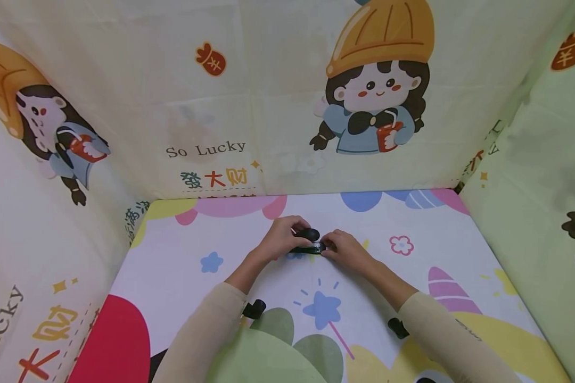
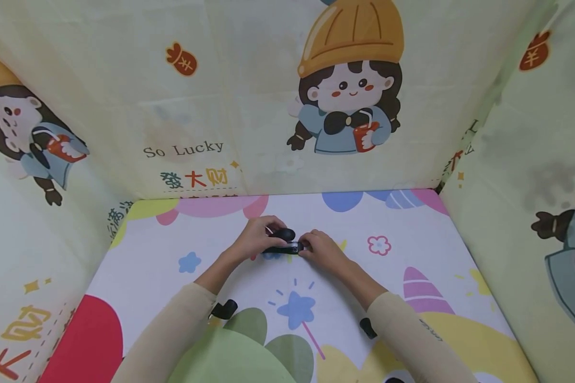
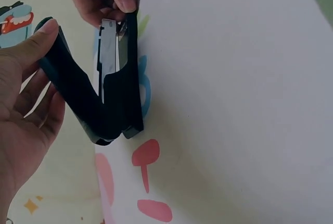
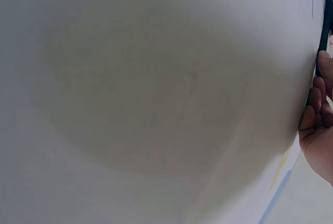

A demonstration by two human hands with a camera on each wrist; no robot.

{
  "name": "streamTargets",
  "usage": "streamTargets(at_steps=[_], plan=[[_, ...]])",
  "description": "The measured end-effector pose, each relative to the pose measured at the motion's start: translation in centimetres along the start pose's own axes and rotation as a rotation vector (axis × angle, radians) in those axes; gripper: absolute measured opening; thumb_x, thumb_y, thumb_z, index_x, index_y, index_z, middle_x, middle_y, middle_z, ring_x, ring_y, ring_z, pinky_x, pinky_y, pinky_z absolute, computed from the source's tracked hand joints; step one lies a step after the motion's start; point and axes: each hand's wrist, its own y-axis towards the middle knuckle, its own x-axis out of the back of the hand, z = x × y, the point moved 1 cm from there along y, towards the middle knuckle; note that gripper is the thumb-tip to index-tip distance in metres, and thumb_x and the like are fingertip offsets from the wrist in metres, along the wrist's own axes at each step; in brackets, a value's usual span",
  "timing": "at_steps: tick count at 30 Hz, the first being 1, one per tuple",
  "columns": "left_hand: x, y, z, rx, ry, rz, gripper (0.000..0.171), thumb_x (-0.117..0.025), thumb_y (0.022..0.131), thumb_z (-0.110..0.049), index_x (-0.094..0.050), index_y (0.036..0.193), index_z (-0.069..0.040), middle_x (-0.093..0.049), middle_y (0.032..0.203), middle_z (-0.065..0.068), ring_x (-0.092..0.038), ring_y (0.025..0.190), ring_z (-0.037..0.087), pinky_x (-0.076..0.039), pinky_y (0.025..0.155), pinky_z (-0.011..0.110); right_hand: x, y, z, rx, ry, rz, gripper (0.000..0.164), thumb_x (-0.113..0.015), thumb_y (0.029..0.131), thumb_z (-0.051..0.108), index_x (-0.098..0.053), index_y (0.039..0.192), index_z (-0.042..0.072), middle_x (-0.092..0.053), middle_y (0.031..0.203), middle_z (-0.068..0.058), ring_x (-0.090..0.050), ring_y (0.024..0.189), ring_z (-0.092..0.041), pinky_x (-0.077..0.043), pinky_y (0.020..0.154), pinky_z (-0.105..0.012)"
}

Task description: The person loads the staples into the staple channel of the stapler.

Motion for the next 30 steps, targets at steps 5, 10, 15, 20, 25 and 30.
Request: streamTargets(at_steps=[5,10,15,20,25,30], plan=[[-0.4,0.2,0.0,0.003,0.01,0.013,0.03,-0.083,0.075,-0.022,-0.07,0.101,-0.017,-0.069,0.092,-0.004,-0.063,0.084,0.009,-0.053,0.075,0.023,0.0,-0.1,0.0,-0.007,-0.002,-0.002,0.03,-0.077,0.083,0.021,-0.069,0.108,0.006,-0.062,0.093,-0.002,-0.057,0.085,-0.014,-0.051,0.08,-0.033],[-0.9,0.4,-0.1,0.011,0.043,0.028,0.03,-0.083,0.076,-0.021,-0.07,0.102,-0.015,-0.069,0.092,-0.003,-0.063,0.085,0.011,-0.053,0.077,0.024,0.0,-0.1,-0.2,-0.026,-0.006,0.01,0.031,-0.076,0.084,0.021,-0.068,0.109,0.005,-0.062,0.094,-0.003,-0.056,0.085,-0.014,-0.052,0.08,-0.033],[-1.3,0.5,-0.2,0.026,0.106,0.05,0.031,-0.083,0.076,-0.025,-0.07,0.102,-0.015,-0.069,0.094,-0.003,-0.061,0.087,0.01,-0.052,0.082,0.026,-0.1,0.0,-0.3,-0.022,-0.003,0.016,0.031,-0.076,0.084,0.022,-0.068,0.109,0.005,-0.063,0.095,-0.004,-0.056,0.084,-0.014,-0.051,0.079,-0.032],[-1.6,0.7,0.0,0.04,0.135,0.063,0.031,-0.083,0.076,-0.028,-0.07,0.102,-0.016,-0.069,0.094,-0.004,-0.061,0.087,0.009,-0.052,0.085,0.028,-0.1,0.1,-0.3,-0.006,-0.007,0.014,0.031,-0.075,0.084,0.022,-0.068,0.109,0.005,-0.063,0.097,-0.005,-0.057,0.086,-0.014,-0.052,0.08,-0.032],[-1.7,0.8,0.0,0.035,0.151,0.075,0.031,-0.082,0.077,-0.028,-0.07,0.103,-0.017,-0.07,0.094,-0.004,-0.061,0.088,0.009,-0.052,0.086,0.029,-0.1,0.0,-0.3,-0.012,-0.005,0.009,0.032,-0.075,0.084,0.023,-0.068,0.11,0.006,-0.063,0.096,-0.004,-0.058,0.086,-0.014,-0.052,0.081,-0.033],[-1.6,0.6,0.0,0.03,0.16,0.091,0.029,-0.08,0.079,-0.026,-0.071,0.105,-0.015,-0.072,0.096,-0.001,-0.063,0.089,0.011,-0.053,0.087,0.031,-0.1,0.0,-0.3,-0.012,-0.004,0.007,0.032,-0.076,0.084,0.023,-0.068,0.11,0.006,-0.063,0.096,-0.004,-0.058,0.086,-0.014,-0.052,0.081,-0.033]])
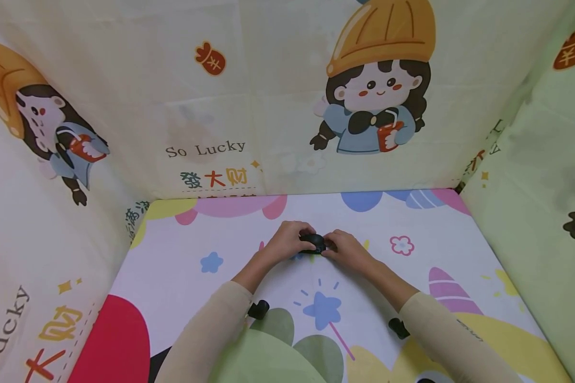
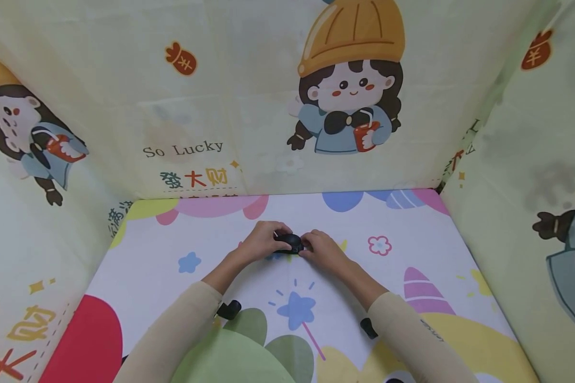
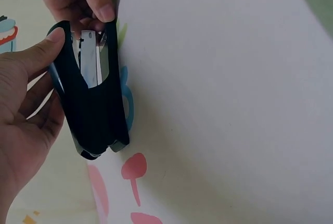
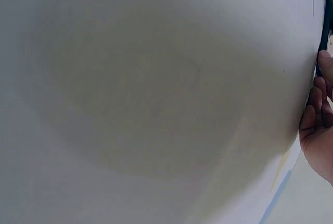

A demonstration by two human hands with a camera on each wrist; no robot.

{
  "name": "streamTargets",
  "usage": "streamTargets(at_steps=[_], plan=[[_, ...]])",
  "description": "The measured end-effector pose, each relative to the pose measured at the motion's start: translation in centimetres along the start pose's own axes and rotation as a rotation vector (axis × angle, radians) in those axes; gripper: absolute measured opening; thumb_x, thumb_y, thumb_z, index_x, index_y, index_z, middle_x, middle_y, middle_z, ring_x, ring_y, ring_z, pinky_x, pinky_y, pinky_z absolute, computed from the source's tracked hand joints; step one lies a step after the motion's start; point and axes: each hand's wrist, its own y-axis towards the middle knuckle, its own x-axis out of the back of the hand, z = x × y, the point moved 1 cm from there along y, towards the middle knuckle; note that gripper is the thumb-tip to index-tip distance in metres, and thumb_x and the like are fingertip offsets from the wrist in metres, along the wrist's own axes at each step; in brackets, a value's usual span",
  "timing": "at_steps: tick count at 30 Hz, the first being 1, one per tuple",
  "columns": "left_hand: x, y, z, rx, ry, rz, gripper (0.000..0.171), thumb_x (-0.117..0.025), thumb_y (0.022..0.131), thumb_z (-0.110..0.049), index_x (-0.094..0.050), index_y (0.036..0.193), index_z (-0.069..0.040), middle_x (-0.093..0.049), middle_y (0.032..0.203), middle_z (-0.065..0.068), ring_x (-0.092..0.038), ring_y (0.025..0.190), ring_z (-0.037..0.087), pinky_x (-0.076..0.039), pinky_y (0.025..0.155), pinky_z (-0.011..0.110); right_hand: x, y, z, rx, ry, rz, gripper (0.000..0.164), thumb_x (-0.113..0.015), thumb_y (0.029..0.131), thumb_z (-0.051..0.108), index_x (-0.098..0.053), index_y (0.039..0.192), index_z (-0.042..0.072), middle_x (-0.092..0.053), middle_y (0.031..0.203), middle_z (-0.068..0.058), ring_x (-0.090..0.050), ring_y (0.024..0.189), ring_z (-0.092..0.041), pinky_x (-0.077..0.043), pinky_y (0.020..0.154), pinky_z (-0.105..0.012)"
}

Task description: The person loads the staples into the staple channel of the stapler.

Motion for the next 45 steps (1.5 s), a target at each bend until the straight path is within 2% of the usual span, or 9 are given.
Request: streamTargets(at_steps=[5,15,22,29,37,45], plan=[[0.3,-0.3,0.3,0.011,0.004,0.015,0.026,-0.078,0.082,-0.023,-0.072,0.106,-0.015,-0.073,0.098,-0.002,-0.063,0.091,0.011,-0.052,0.089,0.031,-0.1,0.1,0.0,-0.004,0.004,0.005,0.032,-0.075,0.084,0.023,-0.068,0.111,0.006,-0.064,0.098,-0.005,-0.058,0.087,-0.015,-0.052,0.081,-0.034],[0.7,-0.6,0.8,-0.034,0.055,-0.018,0.02,-0.077,0.083,-0.018,-0.074,0.102,-0.014,-0.073,0.098,-0.001,-0.063,0.09,0.011,-0.052,0.086,0.03,0.1,0.2,0.0,-0.02,0.018,0.012,0.031,-0.076,0.084,0.023,-0.068,0.11,0.007,-0.064,0.098,-0.004,-0.059,0.088,-0.015,-0.052,0.083,-0.033],[0.4,-0.6,0.4,-0.007,0.072,-0.006,0.019,-0.076,0.084,-0.017,-0.074,0.102,-0.013,-0.072,0.095,0.0,-0.062,0.088,0.013,-0.051,0.087,0.031,-0.1,0.3,0.0,-0.035,0.016,0.017,0.03,-0.076,0.084,0.024,-0.068,0.109,0.008,-0.062,0.095,-0.003,-0.058,0.086,-0.014,-0.052,0.08,-0.031],[-0.2,-0.3,0.3,-0.019,0.121,0.001,0.017,-0.075,0.084,-0.017,-0.074,0.1,-0.012,-0.072,0.096,0.001,-0.062,0.089,0.013,-0.052,0.087,0.031,-0.1,0.2,0.1,-0.029,0.018,0.01,0.03,-0.076,0.083,0.023,-0.069,0.108,0.007,-0.063,0.096,-0.004,-0.059,0.087,-0.015,-0.053,0.082,-0.032],[-0.5,-0.3,0.0,0.004,0.143,0.011,0.018,-0.074,0.085,-0.017,-0.074,0.102,-0.01,-0.071,0.098,0.003,-0.061,0.091,0.015,-0.051,0.09,0.034,-0.1,0.1,-0.1,0.0,0.021,-0.002,0.031,-0.077,0.082,0.021,-0.068,0.107,0.005,-0.063,0.095,-0.004,-0.06,0.087,-0.015,-0.053,0.081,-0.033],[-0.5,-0.3,-0.1,-0.003,0.147,-0.001,0.018,-0.075,0.084,-0.016,-0.074,0.101,-0.01,-0.071,0.098,0.004,-0.061,0.092,0.016,-0.051,0.09,0.034,-0.3,0.0,-0.4,0.026,0.024,-0.034,0.03,-0.078,0.082,0.019,-0.068,0.106,0.005,-0.063,0.093,-0.005,-0.059,0.084,-0.016,-0.053,0.078,-0.033]])
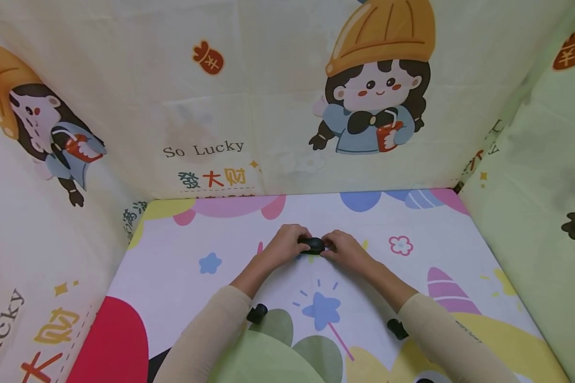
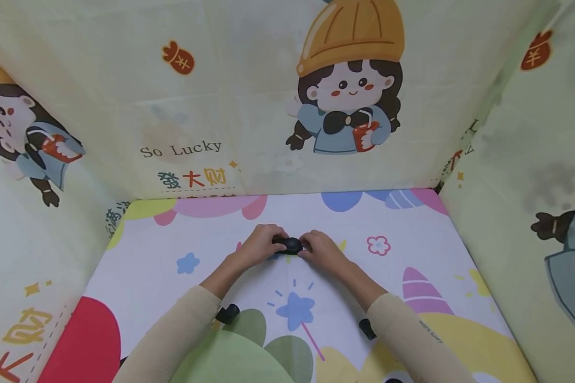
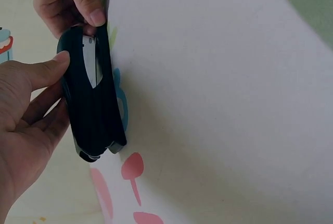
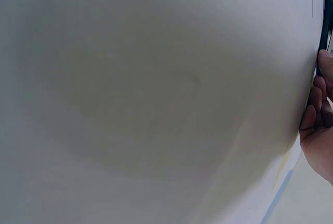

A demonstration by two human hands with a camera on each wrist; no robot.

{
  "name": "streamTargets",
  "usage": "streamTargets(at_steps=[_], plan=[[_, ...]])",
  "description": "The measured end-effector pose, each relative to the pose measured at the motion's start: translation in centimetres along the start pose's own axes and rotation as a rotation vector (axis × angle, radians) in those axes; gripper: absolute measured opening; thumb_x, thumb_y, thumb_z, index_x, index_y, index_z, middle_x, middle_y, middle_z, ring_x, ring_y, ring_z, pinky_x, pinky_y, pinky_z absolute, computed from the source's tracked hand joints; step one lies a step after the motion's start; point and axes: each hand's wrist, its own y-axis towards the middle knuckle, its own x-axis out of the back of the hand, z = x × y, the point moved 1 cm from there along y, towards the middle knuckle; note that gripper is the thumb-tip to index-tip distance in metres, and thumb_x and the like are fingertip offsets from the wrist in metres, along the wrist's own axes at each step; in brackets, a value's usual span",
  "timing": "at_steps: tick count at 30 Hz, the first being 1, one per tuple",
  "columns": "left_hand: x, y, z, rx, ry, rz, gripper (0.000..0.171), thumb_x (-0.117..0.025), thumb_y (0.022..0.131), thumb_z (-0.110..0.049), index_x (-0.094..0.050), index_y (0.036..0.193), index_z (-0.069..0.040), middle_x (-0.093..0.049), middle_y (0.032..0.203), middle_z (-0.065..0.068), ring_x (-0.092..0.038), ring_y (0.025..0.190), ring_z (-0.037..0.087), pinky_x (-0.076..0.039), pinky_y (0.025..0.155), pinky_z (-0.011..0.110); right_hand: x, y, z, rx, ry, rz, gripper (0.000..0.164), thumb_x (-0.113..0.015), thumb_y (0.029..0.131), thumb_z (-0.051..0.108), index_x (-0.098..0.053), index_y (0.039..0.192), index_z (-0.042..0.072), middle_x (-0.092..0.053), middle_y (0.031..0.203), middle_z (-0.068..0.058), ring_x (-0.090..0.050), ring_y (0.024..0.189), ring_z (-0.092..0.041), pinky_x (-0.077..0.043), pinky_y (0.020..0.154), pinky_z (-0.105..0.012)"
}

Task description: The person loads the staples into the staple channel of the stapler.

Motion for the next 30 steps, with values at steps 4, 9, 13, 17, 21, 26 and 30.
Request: streamTargets(at_steps=[4,9,13,17,21,26,30], plan=[[0.2,0.0,0.0,-0.01,-0.007,0.005,0.018,-0.075,0.085,-0.016,-0.073,0.101,-0.011,-0.071,0.099,0.003,-0.062,0.092,0.015,-0.051,0.09,0.033,0.2,0.1,0.1,-0.028,-0.003,0.026,0.03,-0.077,0.083,0.021,-0.068,0.107,0.006,-0.063,0.095,-0.004,-0.059,0.087,-0.015,-0.053,0.081,-0.033],[0.5,0.0,0.1,-0.024,-0.023,-0.004,0.019,-0.075,0.084,-0.016,-0.072,0.102,-0.01,-0.071,0.1,0.003,-0.062,0.093,0.015,-0.052,0.089,0.033,0.5,0.1,0.3,-0.029,0.007,0.031,0.03,-0.076,0.084,0.022,-0.068,0.108,0.007,-0.064,0.096,-0.004,-0.06,0.088,-0.014,-0.053,0.082,-0.032],[0.5,-0.2,0.5,-0.021,-0.022,-0.001,0.023,-0.075,0.085,-0.019,-0.071,0.106,-0.012,-0.071,0.104,0.001,-0.062,0.095,0.013,-0.052,0.09,0.031,0.5,0.0,0.3,-0.019,0.01,0.033,0.03,-0.076,0.084,0.023,-0.068,0.109,0.007,-0.064,0.097,-0.003,-0.06,0.088,-0.013,-0.053,0.082,-0.031],[0.6,-0.6,0.8,-0.03,-0.036,-0.021,0.03,-0.075,0.085,-0.02,-0.07,0.112,-0.01,-0.069,0.109,0.003,-0.063,0.1,0.016,-0.052,0.09,0.032,0.6,-0.1,0.3,-0.01,0.014,0.037,0.032,-0.077,0.083,0.023,-0.068,0.11,0.008,-0.064,0.097,-0.002,-0.06,0.088,-0.012,-0.053,0.081,-0.031],[1.1,-1.1,1.1,-0.042,-0.054,-0.053,0.039,-0.076,0.084,-0.024,-0.066,0.119,-0.009,-0.067,0.117,0.003,-0.062,0.111,0.019,-0.051,0.095,0.035,1.1,-0.4,0.2,0.012,0.026,0.03,0.036,-0.077,0.082,0.023,-0.066,0.113,0.007,-0.065,0.098,-0.003,-0.06,0.089,-0.014,-0.053,0.081,-0.033],[2.2,-1.9,1.6,-0.011,-0.055,-0.071,0.048,-0.075,0.084,-0.03,-0.062,0.127,-0.011,-0.063,0.126,0.001,-0.058,0.119,0.017,-0.049,0.101,0.036,2.0,-0.8,-0.2,0.005,0.017,0.028,0.042,-0.078,0.082,0.024,-0.064,0.119,0.008,-0.066,0.103,-0.002,-0.061,0.093,-0.015,-0.053,0.084,-0.035],[3.4,-2.6,1.7,0.005,-0.048,-0.11,0.05,-0.076,0.084,-0.031,-0.061,0.127,-0.013,-0.061,0.128,0.001,-0.056,0.121,0.018,-0.048,0.102,0.037,3.1,-1.3,-0.4,0.0,0.02,0.003,0.043,-0.078,0.082,0.021,-0.064,0.12,0.007,-0.065,0.104,-0.003,-0.062,0.093,-0.017,-0.054,0.083,-0.037]])
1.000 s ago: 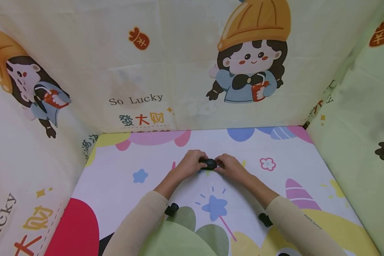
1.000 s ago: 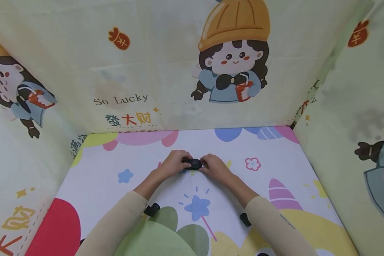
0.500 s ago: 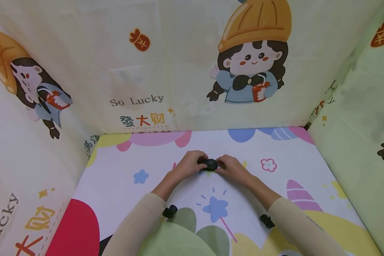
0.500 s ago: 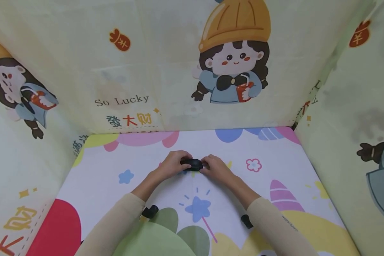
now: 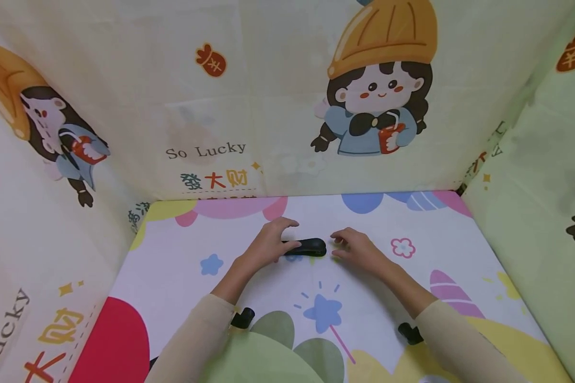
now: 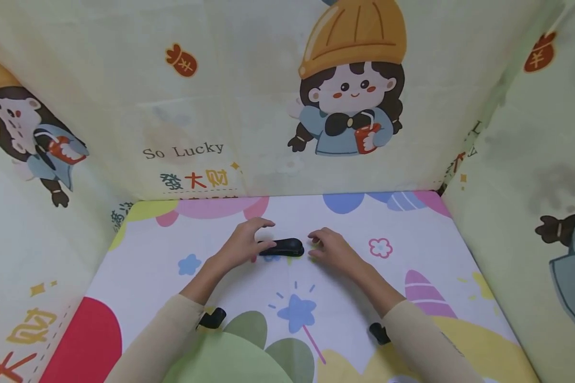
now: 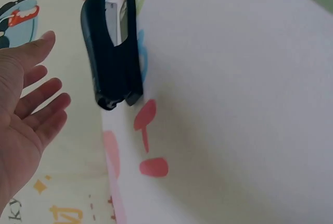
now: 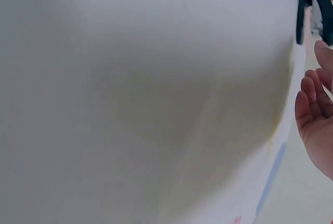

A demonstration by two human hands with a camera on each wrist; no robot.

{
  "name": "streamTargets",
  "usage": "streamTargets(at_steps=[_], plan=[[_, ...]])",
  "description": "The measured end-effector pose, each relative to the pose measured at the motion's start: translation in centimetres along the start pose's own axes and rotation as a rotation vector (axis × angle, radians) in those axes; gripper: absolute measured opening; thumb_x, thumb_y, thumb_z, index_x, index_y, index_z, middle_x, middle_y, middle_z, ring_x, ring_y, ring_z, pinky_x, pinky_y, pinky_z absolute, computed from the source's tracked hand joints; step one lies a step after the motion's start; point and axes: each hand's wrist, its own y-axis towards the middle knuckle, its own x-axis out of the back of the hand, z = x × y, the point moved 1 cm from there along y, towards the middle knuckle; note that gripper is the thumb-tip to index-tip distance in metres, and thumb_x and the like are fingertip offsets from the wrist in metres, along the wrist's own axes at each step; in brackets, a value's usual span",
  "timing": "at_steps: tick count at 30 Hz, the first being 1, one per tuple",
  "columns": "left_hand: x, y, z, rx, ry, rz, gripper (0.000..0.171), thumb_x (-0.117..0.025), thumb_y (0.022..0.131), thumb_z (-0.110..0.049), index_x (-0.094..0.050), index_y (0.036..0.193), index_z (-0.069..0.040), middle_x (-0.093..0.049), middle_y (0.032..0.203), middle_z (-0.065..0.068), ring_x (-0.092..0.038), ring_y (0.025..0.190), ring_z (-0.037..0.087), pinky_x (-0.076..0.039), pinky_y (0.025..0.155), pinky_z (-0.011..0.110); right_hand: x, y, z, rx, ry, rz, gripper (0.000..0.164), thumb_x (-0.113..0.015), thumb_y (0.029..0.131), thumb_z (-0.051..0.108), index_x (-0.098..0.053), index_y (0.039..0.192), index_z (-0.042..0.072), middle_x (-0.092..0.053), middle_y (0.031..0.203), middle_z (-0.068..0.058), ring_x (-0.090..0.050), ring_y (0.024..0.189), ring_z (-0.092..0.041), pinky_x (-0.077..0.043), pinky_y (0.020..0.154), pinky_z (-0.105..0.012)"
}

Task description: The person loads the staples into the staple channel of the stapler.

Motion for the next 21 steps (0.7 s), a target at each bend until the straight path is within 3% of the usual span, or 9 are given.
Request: streamTargets(at_steps=[8,14,21], plan=[[3.0,-1.5,0.2,0.027,0.062,-0.095,0.058,-0.074,0.084,-0.038,-0.055,0.134,-0.017,-0.053,0.138,0.002,-0.046,0.131,0.022,-0.045,0.106,0.044,3.3,-0.8,0.0,0.068,-0.032,-0.097,0.039,-0.072,0.087,0.02,-0.063,0.121,0.004,-0.065,0.115,-0.01,-0.064,0.105,-0.025,-0.053,0.089,-0.043],[4.9,-2.8,1.0,0.018,0.23,-0.104,0.07,-0.066,0.087,-0.048,-0.042,0.145,-0.016,-0.042,0.148,0.007,-0.037,0.139,0.025,-0.042,0.109,0.045,5.8,-1.8,0.1,0.09,-0.129,-0.169,0.04,-0.066,0.092,0.021,-0.058,0.128,0.005,-0.059,0.128,-0.012,-0.055,0.122,-0.031,-0.045,0.102,-0.05],[6.4,-4.1,2.3,0.051,0.438,-0.125,0.075,-0.062,0.089,-0.052,-0.035,0.15,-0.016,-0.033,0.156,0.011,-0.028,0.145,0.03,-0.033,0.114,0.049,8.3,-3.3,-0.4,0.107,-0.285,-0.254,0.049,-0.067,0.091,0.019,-0.052,0.134,0.004,-0.053,0.137,-0.014,-0.048,0.128,-0.034,-0.04,0.106,-0.053]])
